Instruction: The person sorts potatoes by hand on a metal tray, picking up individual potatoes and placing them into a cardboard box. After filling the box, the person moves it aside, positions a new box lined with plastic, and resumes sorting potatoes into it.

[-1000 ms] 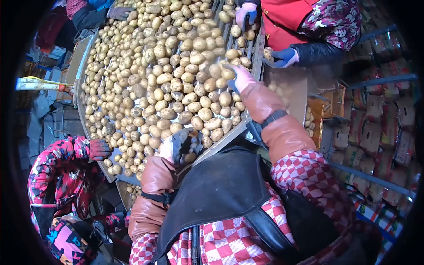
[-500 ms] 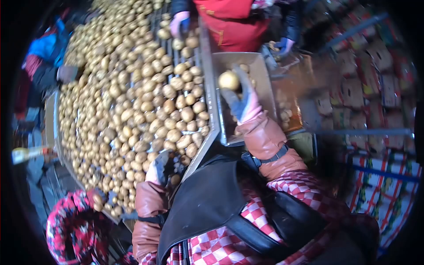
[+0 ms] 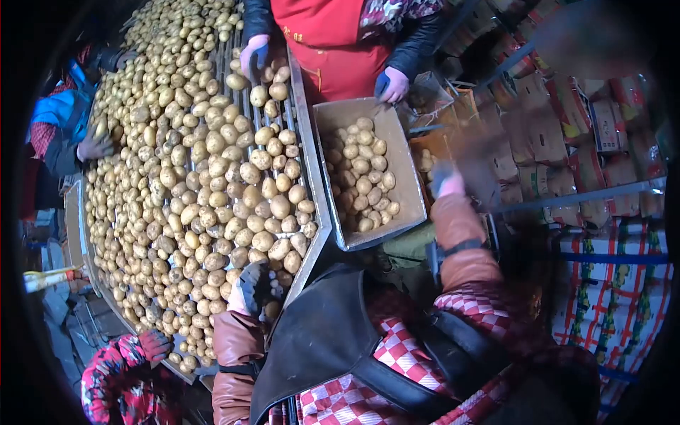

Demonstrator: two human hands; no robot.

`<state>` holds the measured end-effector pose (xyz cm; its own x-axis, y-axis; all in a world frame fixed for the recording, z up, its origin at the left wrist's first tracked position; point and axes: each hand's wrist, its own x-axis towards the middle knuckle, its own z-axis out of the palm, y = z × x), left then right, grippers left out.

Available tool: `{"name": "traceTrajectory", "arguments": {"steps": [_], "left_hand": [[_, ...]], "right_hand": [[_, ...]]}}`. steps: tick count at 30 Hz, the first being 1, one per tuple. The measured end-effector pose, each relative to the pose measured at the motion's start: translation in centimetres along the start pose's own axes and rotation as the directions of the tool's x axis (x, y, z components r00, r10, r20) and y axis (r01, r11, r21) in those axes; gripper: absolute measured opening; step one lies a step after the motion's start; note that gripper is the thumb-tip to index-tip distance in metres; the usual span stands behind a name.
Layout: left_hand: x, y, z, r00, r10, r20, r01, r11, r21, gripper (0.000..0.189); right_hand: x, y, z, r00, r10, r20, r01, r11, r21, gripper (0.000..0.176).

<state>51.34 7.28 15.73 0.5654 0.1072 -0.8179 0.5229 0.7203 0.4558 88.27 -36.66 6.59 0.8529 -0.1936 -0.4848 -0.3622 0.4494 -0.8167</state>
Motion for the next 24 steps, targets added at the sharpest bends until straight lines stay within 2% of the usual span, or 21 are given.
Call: {"name": "traceTrajectory", "arguments": {"steps": [1, 2, 3, 4, 5, 6, 8, 10, 11, 12, 14, 15, 16, 18, 19, 20, 21, 22, 23, 24], "left_hand": [[-0.6, 0.4, 0.4, 0.999, 0.005, -0.044, -0.006, 1.0, -0.025, 0.02], [-1.3, 0.8, 0.9, 0.996, 0.011, -0.085, -0.015, 0.999, -0.052, 0.02], [-0.3, 0.3, 0.0, 0.996, 0.005, -0.093, -0.008, 0.999, -0.041, 0.021], [-0.1, 0.6, 0.1, 0.998, -0.02, -0.068, 0.019, 1.0, -0.014, 0.022], [-0.2, 0.4, 0.2, 1.0, 0.007, 0.011, -0.006, 0.999, -0.046, 0.024], [-0.4, 0.2, -0.2, 0.996, 0.041, 0.075, -0.035, 0.996, -0.084, 0.027], [2.0, -2.4, -3.9, 0.981, 0.111, 0.159, -0.122, 0.991, 0.059, 0.04], [-0.4, -1.7, -2.8, 0.968, 0.15, 0.203, -0.169, 0.983, 0.077, 0.042], [-0.1, -2.1, -3.4, 0.929, 0.284, 0.239, -0.349, 0.887, 0.303, 0.045], [-0.5, -3.0, -3.9, 0.927, 0.306, 0.216, -0.359, 0.89, 0.279, 0.045], [-4.6, -0.7, -1.3, 0.983, 0.152, 0.106, -0.154, 0.988, 0.008, 0.05], [-3.7, -2.1, -2.4, 0.977, 0.18, 0.111, -0.175, 0.983, -0.053, 0.056], [-4.2, -2.6, -2.4, 0.976, 0.197, 0.099, -0.19, 0.979, -0.075, 0.056], [-4.9, -3.3, -2.0, 0.979, 0.199, 0.044, -0.173, 0.926, -0.335, 0.056], [-4.6, -4.6, -3.3, 0.951, 0.267, 0.158, -0.189, 0.902, -0.389, 0.044], [-4.4, -5.2, -4.3, 0.948, 0.279, 0.153, -0.198, 0.893, -0.404, 0.044], [-4.2, -5.7, -5.2, 0.889, 0.426, 0.167, -0.412, 0.904, -0.112, 0.039], [-4.1, -6.0, -5.3, 0.807, 0.547, 0.222, -0.586, 0.789, 0.186, 0.034], [-6.3, -4.1, -3.3, 0.669, 0.694, 0.266, -0.73, 0.548, 0.408, 0.027], [-5.4, -5.5, -5.5, 0.501, 0.762, 0.41, -0.752, 0.149, 0.642, 0.023]], "right_hand": [[-4.9, 1.9, 1.6, 0.996, 0.039, 0.079, -0.017, 0.965, -0.261, 0.032], [-7.7, 3.4, 2.8, 0.959, 0.204, 0.199, -0.165, 0.967, -0.194, 0.03], [-10.0, 7.0, 4.9, 0.961, 0.004, 0.276, 0.113, 0.906, -0.409, 0.037], [-14.7, 4.9, 9.0, 0.883, 0.329, 0.335, -0.182, 0.898, -0.401, 0.042], [-17.2, 4.4, 11.8, 0.792, 0.337, 0.51, 0.177, 0.672, -0.719, 0.041], [-17.9, 5.4, 13.3, 0.646, 0.454, 0.614, 0.186, 0.686, -0.703, 0.038], [-18.9, 9.9, 15.4, 0.471, 0.577, 0.667, -0.023, 0.764, -0.645, 0.037], [-21.5, 10.9, 18.6, 0.196, 0.618, 0.762, 0.17, 0.743, -0.647, 0.041], [-23.6, 10.5, 20.3, 0.209, 0.751, 0.627, -0.034, 0.646, -0.763, 0.041], [-23.9, 12.0, 21.2, 0.168, 0.811, 0.56, -0.002, 0.568, -0.823, 0.041], [-27.1, 12.2, 23.7, 0.142, 0.824, 0.549, 0.242, 0.509, -0.826, 0.043], [-29.4, 11.2, 25.5, 0.201, 0.879, 0.433, 0.322, 0.358, -0.876, 0.045], [-29.7, 13.7, 25.2, 0.18, 0.845, 0.504, 0.466, 0.378, -0.8, 0.045], [-33.0, 13.0, 27.0, -0.084, 0.845, 0.528, 0.618, 0.46, -0.637, 0.044], [-33.2, 14.4, 26.6, -0.226, 0.841, 0.492, 0.649, 0.507, -0.567, 0.045], [-33.1, 15.9, 26.0, -0.361, 0.823, 0.438, 0.665, 0.557, -0.497, 0.047], [-32.8, 17.3, 25.5, -0.43, 0.76, 0.488, 0.734, 0.608, -0.301, 0.049], [-32.6, 17.1, 25.6, -0.434, 0.766, 0.475, 0.741, 0.603, -0.296, 0.049], [-32.4, 16.8, 25.7, -0.294, 0.826, 0.48, 0.804, 0.486, -0.343, 0.049], [-32.1, 16.6, 25.8, -0.147, 0.864, 0.481, 0.849, 0.36, -0.388, 0.048]]}}
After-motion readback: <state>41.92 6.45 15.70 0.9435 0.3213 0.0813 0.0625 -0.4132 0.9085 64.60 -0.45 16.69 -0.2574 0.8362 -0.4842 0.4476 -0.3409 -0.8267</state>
